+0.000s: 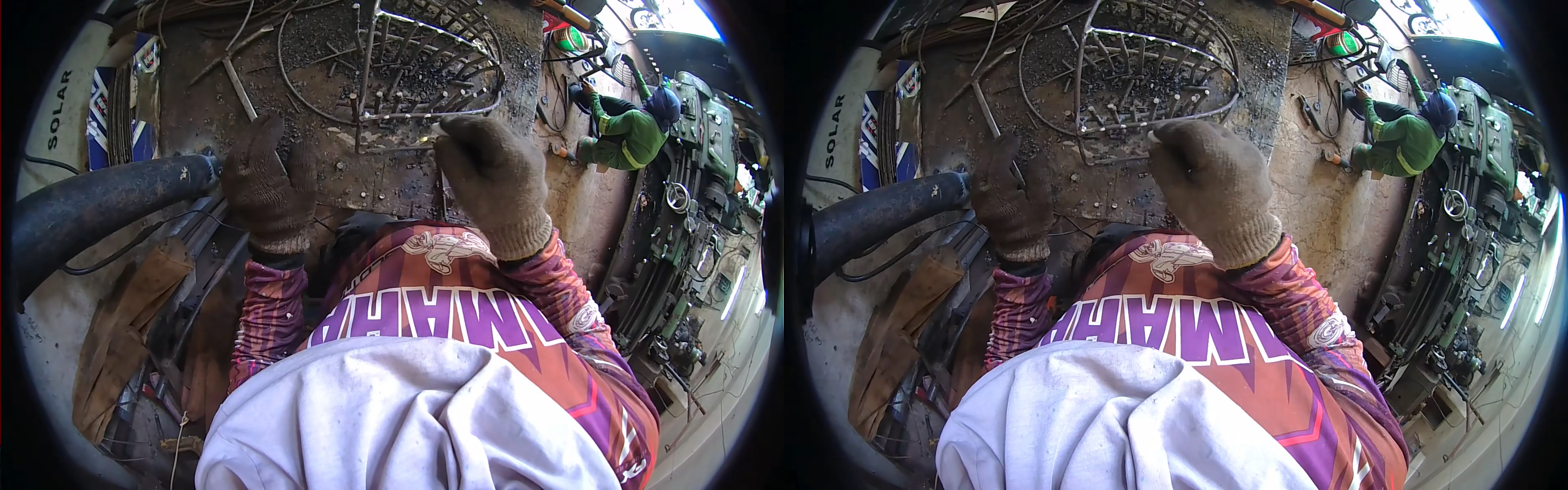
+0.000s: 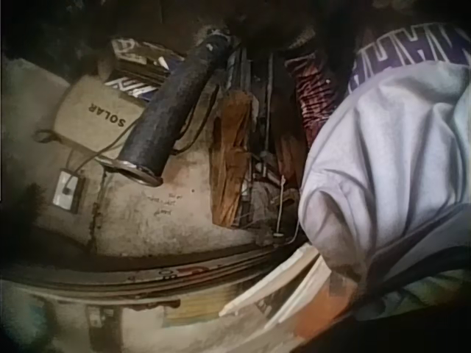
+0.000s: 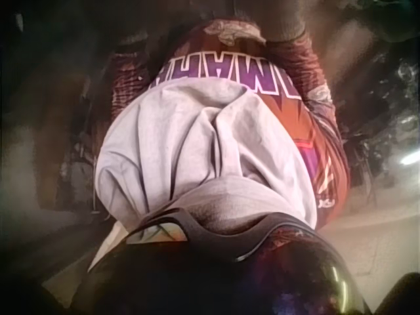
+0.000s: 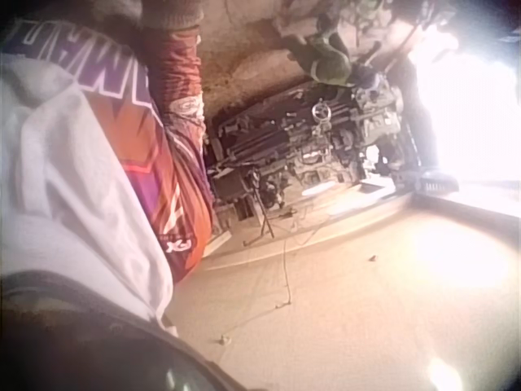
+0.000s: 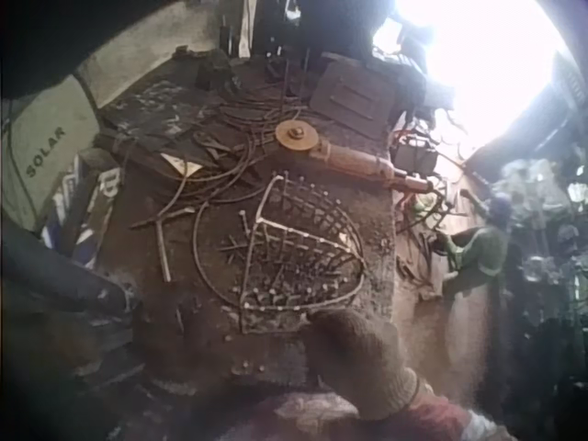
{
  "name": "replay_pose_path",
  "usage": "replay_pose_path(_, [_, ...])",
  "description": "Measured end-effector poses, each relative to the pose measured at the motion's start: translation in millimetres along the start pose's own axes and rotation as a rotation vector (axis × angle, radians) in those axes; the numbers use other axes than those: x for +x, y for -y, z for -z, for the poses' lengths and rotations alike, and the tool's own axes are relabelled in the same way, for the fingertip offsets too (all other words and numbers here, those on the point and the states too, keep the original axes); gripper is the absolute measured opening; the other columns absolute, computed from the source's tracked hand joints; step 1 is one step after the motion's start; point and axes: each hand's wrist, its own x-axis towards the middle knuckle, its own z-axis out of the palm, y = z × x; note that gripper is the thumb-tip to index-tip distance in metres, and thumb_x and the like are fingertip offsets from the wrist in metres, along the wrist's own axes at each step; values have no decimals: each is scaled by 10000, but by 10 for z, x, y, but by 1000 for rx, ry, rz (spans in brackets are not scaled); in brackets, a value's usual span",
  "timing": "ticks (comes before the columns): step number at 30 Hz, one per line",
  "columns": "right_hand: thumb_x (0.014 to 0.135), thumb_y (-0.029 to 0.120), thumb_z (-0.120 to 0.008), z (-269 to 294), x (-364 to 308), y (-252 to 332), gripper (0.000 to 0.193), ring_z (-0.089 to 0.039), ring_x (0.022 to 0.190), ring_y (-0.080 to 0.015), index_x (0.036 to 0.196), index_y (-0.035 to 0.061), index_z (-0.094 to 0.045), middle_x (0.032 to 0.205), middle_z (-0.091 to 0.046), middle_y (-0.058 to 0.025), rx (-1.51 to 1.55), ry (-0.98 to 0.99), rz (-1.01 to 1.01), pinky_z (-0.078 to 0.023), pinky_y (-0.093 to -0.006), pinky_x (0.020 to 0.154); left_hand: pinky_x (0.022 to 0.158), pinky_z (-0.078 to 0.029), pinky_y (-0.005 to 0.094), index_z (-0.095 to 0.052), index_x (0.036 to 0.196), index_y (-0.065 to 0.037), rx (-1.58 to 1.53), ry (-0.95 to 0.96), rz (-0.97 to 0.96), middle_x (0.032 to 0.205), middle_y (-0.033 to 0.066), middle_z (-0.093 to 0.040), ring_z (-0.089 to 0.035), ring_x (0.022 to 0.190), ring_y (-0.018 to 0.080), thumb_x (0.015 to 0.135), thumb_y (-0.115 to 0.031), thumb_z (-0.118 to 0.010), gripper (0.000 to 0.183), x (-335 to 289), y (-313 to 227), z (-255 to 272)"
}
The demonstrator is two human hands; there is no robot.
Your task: The person manipulates a small metal part and wraps a metal piece around a wire frame assembly on a metal workbench.
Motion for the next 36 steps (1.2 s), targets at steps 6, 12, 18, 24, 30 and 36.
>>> replay_pose_path(6, [883,103,-791,116,1,-145,166,-778,852,-333,1036,42,-779,944,-777,-180,18,-123,-8,-609,-394,757,978,-555,475,-719,1229,-51,42,5,15,1222,165,-727,-702,1101,360,926,-261,-762,372,-35,27,-43])
replay_pose_path(12, [895,113,-783,60,20,-165,157,-770,823,-335,1032,34,-775,908,-770,-175,9,-122,11,-603,-399,743,987,-563,477,-718,1201,-14,20,20,4,1208,193,-732,-709,1096,385,901,-189,-771,352,10,-14,-16])
replay_pose_path(18, [912,160,-763,-16,73,-137,156,-753,836,-369,1017,44,-772,895,-758,-179,42,-108,11,-592,-435,747,986,-576,475,-722,1166,14,12,26,18,1186,208,-743,-718,1091,393,866,-111,-797,334,29,-19,-7])
replay_pose_path(24, [904,192,-754,14,106,-113,156,-749,844,-375,1003,72,-772,909,-764,-164,-58,-67,29,-589,-458,748,1003,-567,468,-724,1172,1,32,13,-10,1191,198,-744,-710,1122,381,865,-114,-799,336,7,-13,-22])
replay_pose_path(30, [907,185,-740,61,26,-93,147,-749,839,-375,998,74,-773,892,-760,-164,-89,-3,85,-587,-461,745,1014,-559,474,-724,1164,-6,8,2,-6,1196,192,-745,-707,1120,380,863,-120,-797,330,-4,-4,-38])
replay_pose_path(36, [907,160,-734,50,97,-88,114,-741,828,-377,978,78,-770,888,-750,-173,-11,-91,36,-583,-468,737,1013,-558,472,-724,1150,-5,15,3,-13,1192,191,-745,-708,1116,379,864,-122,-793,317,2,-1,-43])
